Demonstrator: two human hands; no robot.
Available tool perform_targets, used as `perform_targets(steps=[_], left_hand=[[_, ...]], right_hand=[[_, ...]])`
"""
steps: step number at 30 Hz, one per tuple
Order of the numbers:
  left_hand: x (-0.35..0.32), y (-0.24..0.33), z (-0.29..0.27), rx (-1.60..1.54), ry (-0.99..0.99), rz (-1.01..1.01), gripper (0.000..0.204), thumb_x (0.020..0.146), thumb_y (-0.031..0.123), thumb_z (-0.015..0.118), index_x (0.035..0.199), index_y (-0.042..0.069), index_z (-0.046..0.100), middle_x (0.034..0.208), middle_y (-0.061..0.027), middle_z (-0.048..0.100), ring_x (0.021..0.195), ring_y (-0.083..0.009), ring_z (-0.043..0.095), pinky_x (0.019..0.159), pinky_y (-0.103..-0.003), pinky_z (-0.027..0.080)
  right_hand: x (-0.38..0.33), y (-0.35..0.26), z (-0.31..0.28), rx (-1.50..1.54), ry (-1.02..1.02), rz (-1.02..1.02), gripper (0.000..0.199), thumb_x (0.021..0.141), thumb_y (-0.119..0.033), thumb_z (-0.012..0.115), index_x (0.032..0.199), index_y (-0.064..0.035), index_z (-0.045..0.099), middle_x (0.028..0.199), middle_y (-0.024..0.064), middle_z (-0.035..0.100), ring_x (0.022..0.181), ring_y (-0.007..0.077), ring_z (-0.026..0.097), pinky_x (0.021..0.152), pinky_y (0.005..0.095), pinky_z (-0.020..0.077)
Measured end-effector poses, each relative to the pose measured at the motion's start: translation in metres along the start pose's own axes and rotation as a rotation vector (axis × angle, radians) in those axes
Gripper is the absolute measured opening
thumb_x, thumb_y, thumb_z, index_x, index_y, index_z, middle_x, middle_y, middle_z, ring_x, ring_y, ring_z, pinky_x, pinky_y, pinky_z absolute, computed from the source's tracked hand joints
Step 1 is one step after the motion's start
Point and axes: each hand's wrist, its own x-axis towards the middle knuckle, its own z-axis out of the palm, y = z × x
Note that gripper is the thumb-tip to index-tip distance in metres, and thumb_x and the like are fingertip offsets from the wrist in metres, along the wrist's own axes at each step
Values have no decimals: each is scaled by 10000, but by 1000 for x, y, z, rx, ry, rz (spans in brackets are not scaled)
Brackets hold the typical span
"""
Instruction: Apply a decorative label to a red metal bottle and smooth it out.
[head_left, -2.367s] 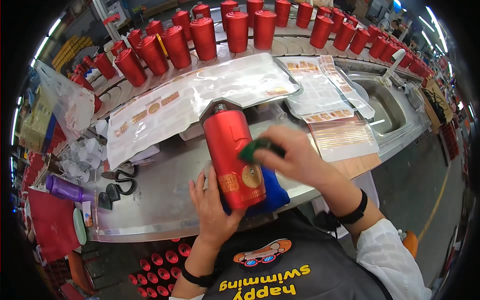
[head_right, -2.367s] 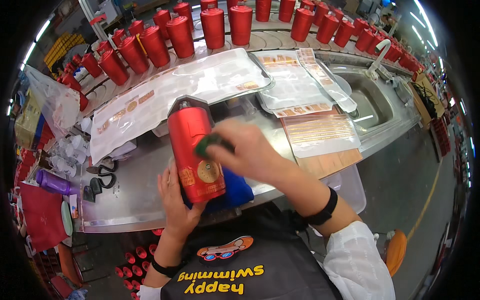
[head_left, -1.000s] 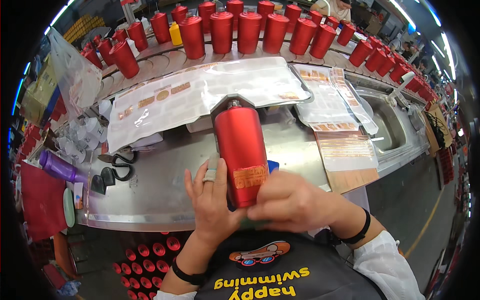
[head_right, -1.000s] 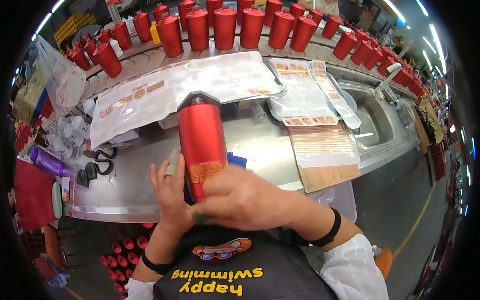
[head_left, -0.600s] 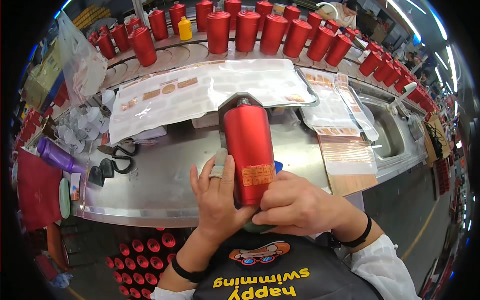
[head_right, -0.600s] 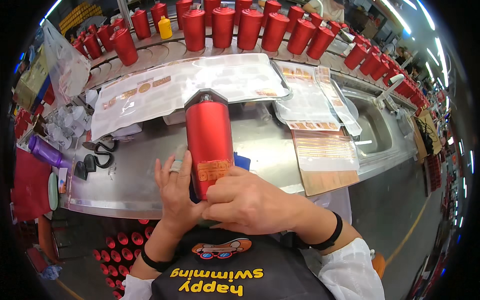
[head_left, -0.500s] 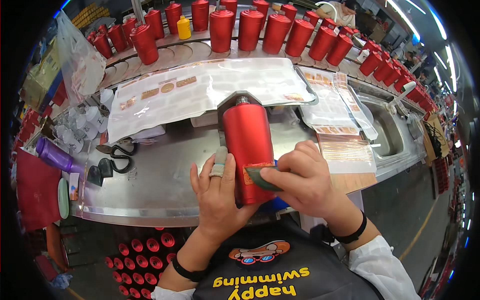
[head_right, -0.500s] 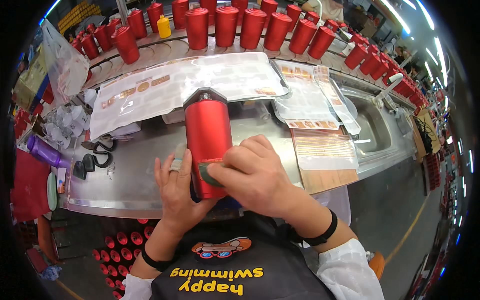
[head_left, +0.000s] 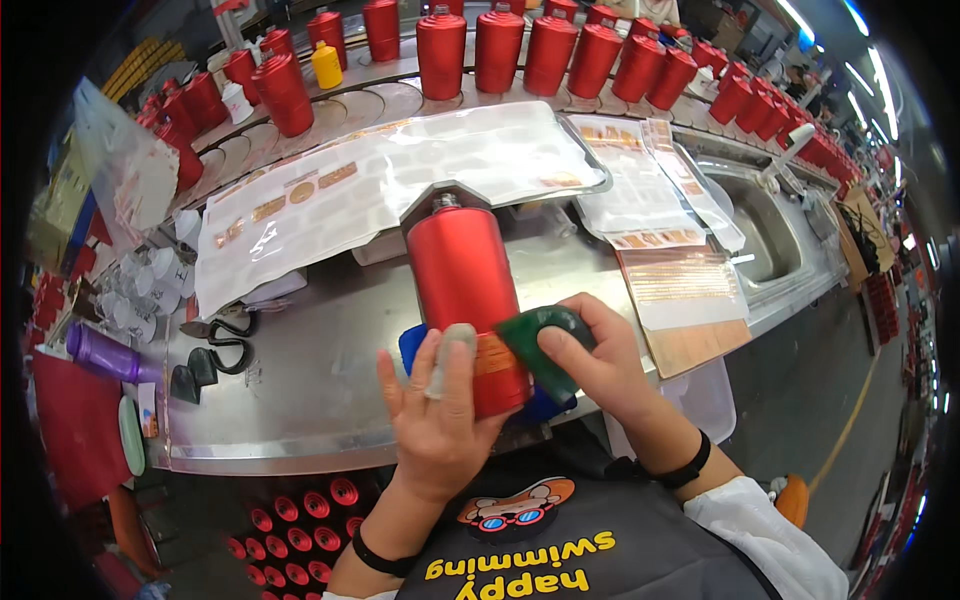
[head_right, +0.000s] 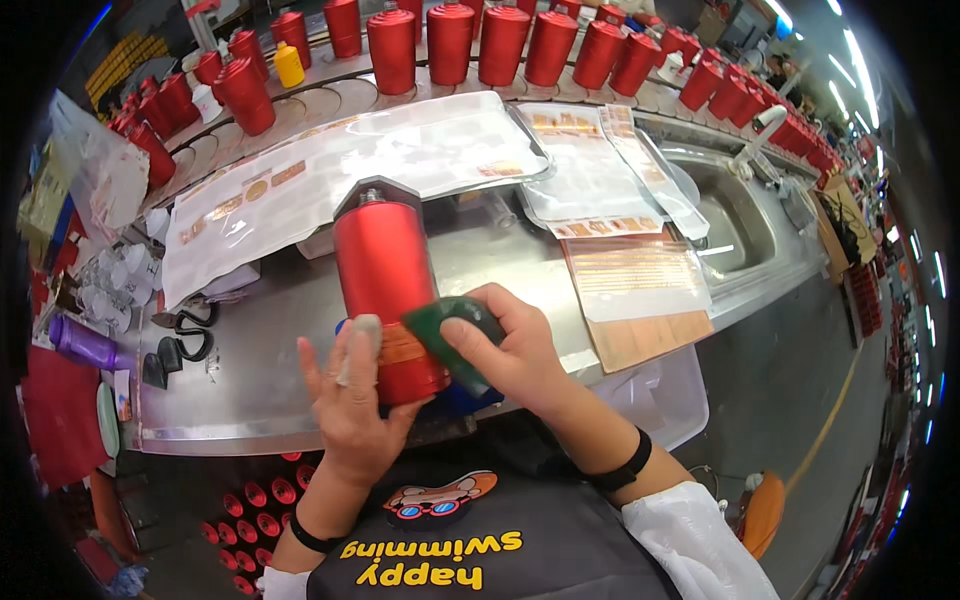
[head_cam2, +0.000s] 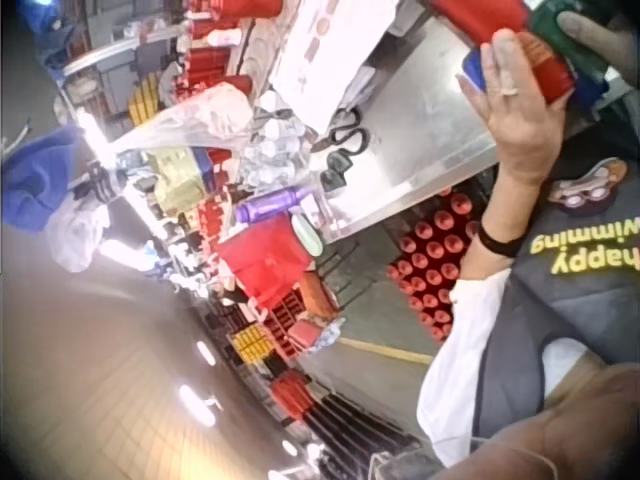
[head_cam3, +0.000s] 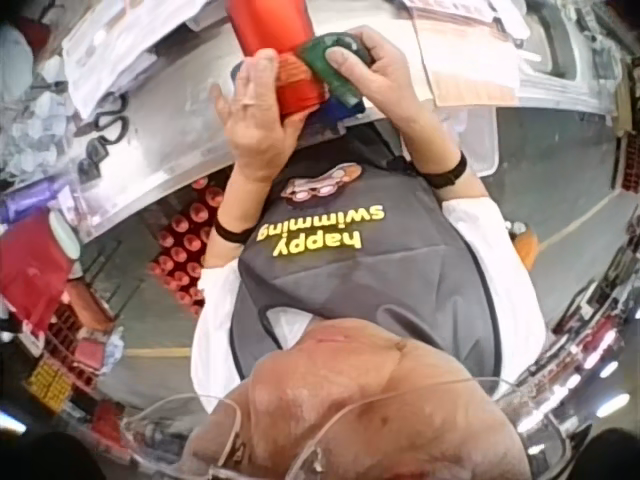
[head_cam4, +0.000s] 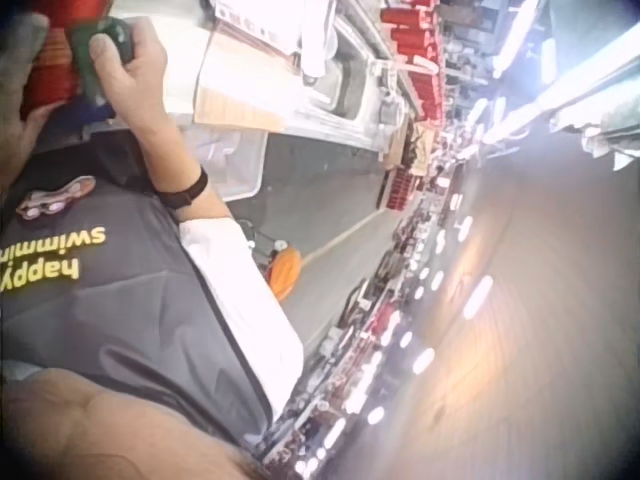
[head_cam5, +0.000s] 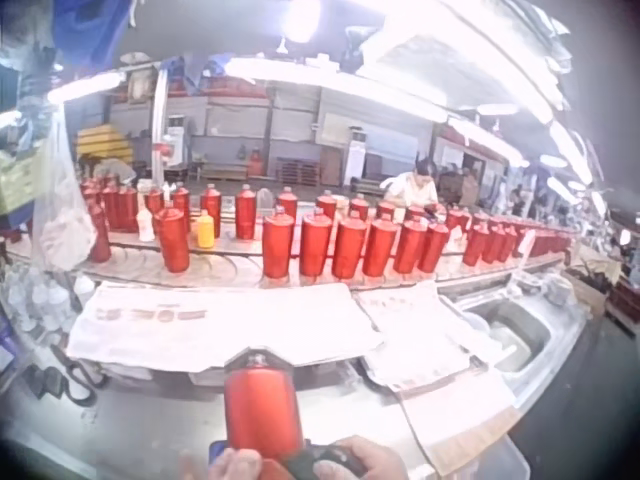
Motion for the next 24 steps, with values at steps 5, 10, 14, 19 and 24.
perform_targets(steps=[5,10,14,19,24], left_hand=[[-18,-13,4,-100,16,-39,764,831,378,696,1332,-117,401,1251,-243,571,1175,-377,551,1097,-587,221],[-23,-10,2,-106,9,-103,708,896,404,606,1369,-77,387,1331,-226,510,1315,-434,382,1091,-589,222],[-10,5,-4,102,-49,32,635,881,348,626,1343,-46,443,1283,-168,577,1311,-368,426,1120,-572,144],[-11,2,-4,55,-95,-26,689,914,390,579,1365,-92,383,1328,-215,522,1290,-397,434,1117,-563,163],[-26,-11,4,-33,-99,-157,753,939,503,474,1362,-112,367,1301,-270,506,1225,-416,475,1111,-571,184]], right_hand=[[-1,-2,-5,-561,-89,-738,273,730,-92,749,972,-51,630,858,67,605,760,209,571,682,336,458],[-9,-13,-13,-346,-279,-629,265,719,-67,741,965,-48,643,853,72,593,744,249,562,665,354,445],[-18,-1,-8,-57,-72,-140,180,863,-98,672,1002,-12,596,845,46,620,729,100,567,638,244,456],[-14,10,0,-41,7,-26,232,881,-158,676,1016,6,583,815,49,649,718,70,582,638,231,476],[-15,13,-1,-17,37,-35,229,889,-166,672,1012,5,584,804,44,645,704,68,573,622,234,467]])
